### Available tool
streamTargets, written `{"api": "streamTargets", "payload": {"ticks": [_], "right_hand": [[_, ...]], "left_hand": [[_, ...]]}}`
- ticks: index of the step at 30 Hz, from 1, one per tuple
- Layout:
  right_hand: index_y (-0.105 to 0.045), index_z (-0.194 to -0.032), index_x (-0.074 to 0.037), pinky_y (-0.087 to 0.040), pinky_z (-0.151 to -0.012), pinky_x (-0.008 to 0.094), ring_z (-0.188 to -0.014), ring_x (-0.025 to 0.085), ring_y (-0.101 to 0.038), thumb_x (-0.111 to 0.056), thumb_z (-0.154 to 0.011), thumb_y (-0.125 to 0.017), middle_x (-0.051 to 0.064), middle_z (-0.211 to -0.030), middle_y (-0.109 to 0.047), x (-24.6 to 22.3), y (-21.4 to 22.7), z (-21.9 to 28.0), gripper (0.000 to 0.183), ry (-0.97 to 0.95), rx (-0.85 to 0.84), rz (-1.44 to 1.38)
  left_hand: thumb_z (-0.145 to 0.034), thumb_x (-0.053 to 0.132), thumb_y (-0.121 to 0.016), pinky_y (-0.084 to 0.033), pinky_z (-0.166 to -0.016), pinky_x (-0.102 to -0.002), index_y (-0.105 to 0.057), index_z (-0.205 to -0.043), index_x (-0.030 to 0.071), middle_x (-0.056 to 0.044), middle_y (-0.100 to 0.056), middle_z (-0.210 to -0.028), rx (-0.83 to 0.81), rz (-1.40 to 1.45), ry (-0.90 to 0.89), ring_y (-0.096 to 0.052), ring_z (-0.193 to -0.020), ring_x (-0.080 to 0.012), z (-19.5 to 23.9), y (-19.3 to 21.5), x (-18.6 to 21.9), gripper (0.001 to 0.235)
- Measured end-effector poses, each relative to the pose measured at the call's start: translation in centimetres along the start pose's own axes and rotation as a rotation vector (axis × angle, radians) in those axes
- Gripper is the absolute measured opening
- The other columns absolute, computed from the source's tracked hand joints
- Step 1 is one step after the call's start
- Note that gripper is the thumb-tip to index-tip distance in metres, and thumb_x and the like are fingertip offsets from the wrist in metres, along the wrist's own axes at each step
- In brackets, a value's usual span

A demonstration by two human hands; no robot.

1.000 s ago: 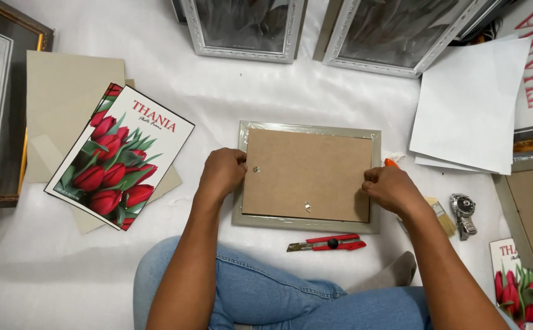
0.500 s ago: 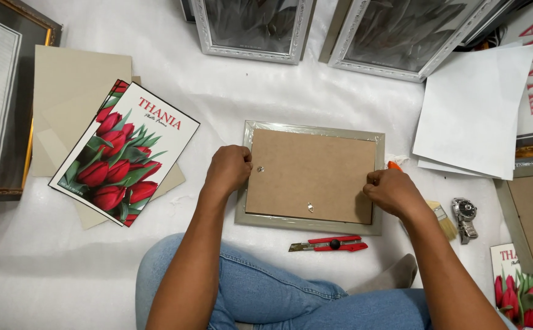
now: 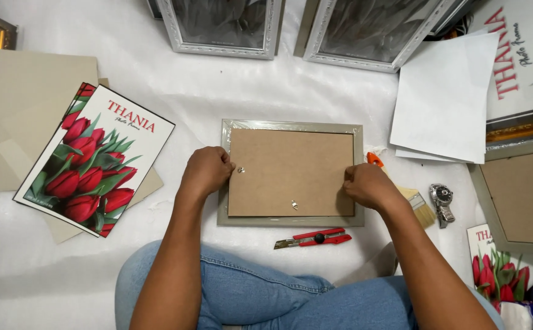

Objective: Assembling a picture frame by cleaning the glass and securing the backing

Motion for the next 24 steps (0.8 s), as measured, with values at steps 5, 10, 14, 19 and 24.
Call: {"api": "streamTargets", "payload": {"ticks": [5,10,14,19,24], "right_hand": [[-0.075,-0.118,0.002,-0.059,-0.086,0.048,-0.106,0.043,-0.073,-0.022,-0.087,-0.059,0.025,-0.106,-0.077,0.7,-0.7,-0.9,0.042,0.013,0.004,0.033],[-0.079,-0.105,0.0,-0.06,-0.085,0.048,-0.103,0.043,-0.074,-0.026,-0.084,-0.062,0.024,-0.1,-0.077,0.7,-1.6,-1.3,0.037,0.013,0.023,0.083],[-0.08,-0.105,0.001,-0.06,-0.086,0.047,-0.104,0.045,-0.073,-0.024,-0.085,-0.063,0.028,-0.101,-0.076,0.4,-1.6,-1.2,0.037,0.037,0.03,0.141],[-0.079,-0.108,-0.001,-0.061,-0.088,0.046,-0.106,0.045,-0.072,-0.028,-0.085,-0.063,0.029,-0.107,-0.073,0.9,-1.8,-1.5,0.039,0.04,0.025,0.193],[-0.05,-0.146,-0.003,-0.056,-0.097,0.057,-0.116,0.054,-0.065,-0.043,-0.077,-0.078,0.034,-0.136,-0.053,0.6,-2.8,-0.6,0.084,0.021,0.015,0.197]], "left_hand": [[-0.087,0.006,-0.065,-0.06,-0.073,-0.048,-0.076,-0.1,-0.003,-0.024,-0.074,-0.088,-0.009,-0.019,0.009,-0.074,-0.091,-0.0416,-1.2,-0.9,-1.2,0.019],[-0.083,0.004,-0.071,-0.06,-0.074,-0.051,-0.071,-0.098,-0.004,-0.025,-0.072,-0.089,0.027,-0.045,0.007,-0.072,-0.094,-0.0453,-1.7,-1.4,-1.4,0.017],[-0.083,0.007,-0.075,-0.06,-0.079,-0.053,-0.067,-0.109,-0.007,-0.028,-0.071,-0.098,0.016,-0.098,0.053,-0.071,-0.1,-0.0465,-2.1,-1.7,-1.5,0.031],[-0.084,0.011,-0.077,-0.057,-0.089,-0.058,-0.056,-0.126,-0.012,-0.033,-0.068,-0.113,-0.013,-0.094,0.137,-0.067,-0.111,-0.0499,-0.6,-0.6,-0.6,0.053],[-0.073,0.011,-0.086,-0.049,-0.103,-0.062,-0.038,-0.138,-0.012,-0.039,-0.056,-0.13,-0.179,-0.121,0.166,-0.056,-0.126,-0.0557,1.7,-0.2,0.9,0.084]]}}
Point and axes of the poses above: each hand's wrist, its own z-axis away from the middle knuckle, its own y-axis out of the back of the hand, x = y × z, the point moved 1 cm from there along -z, towards the middle knuckle
